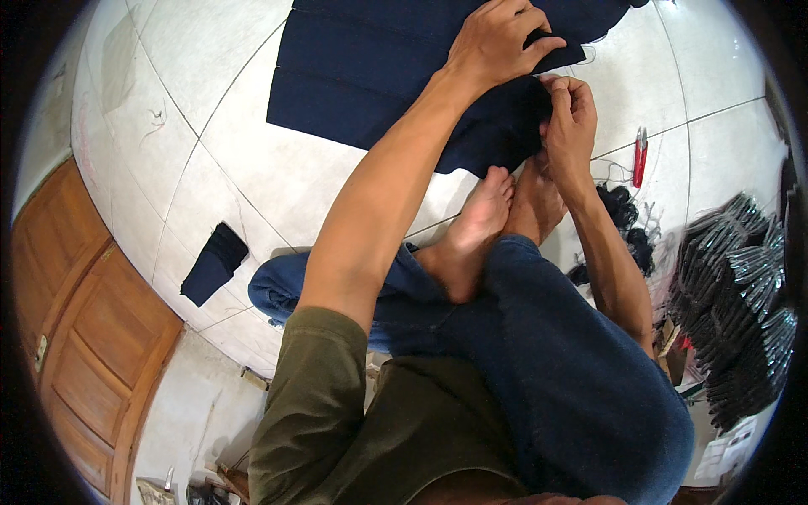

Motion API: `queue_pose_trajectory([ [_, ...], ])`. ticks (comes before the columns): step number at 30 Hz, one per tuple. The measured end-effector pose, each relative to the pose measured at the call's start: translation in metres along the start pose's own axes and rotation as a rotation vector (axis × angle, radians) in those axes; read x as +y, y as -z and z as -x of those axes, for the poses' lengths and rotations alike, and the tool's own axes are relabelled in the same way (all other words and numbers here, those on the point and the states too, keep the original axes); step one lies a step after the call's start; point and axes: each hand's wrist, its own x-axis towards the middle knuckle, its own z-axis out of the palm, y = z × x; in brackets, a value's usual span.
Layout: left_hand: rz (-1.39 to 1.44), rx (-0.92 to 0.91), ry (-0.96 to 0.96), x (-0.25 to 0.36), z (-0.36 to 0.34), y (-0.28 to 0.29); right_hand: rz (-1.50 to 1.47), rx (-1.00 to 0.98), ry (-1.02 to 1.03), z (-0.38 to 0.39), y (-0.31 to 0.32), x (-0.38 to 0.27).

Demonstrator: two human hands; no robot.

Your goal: The person sits on the floor and uses a red utility knife to cut a large piece of dark fabric into long strips. They repeatedly measure, cut, and stack the resulting fabric pieces on the floor.

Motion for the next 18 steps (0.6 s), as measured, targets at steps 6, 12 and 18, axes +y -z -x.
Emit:
queue_pose_trajectory([
  [6,0.011,-0.008,0.011,0.001,0.001,0.005,-0.160,0.033,-0.151,-0.002,-0.002,-0.023],
  [12,0.026,-0.010,0.017,0.002,-0.001,0.003,0.257,-0.077,0.158,-0.018,0.001,0.001],
  [18,0.050,-0.129,0.105,-0.002,0.003,0.005,0.071,-0.033,0.198,-0.011,0.030,0.010],
])
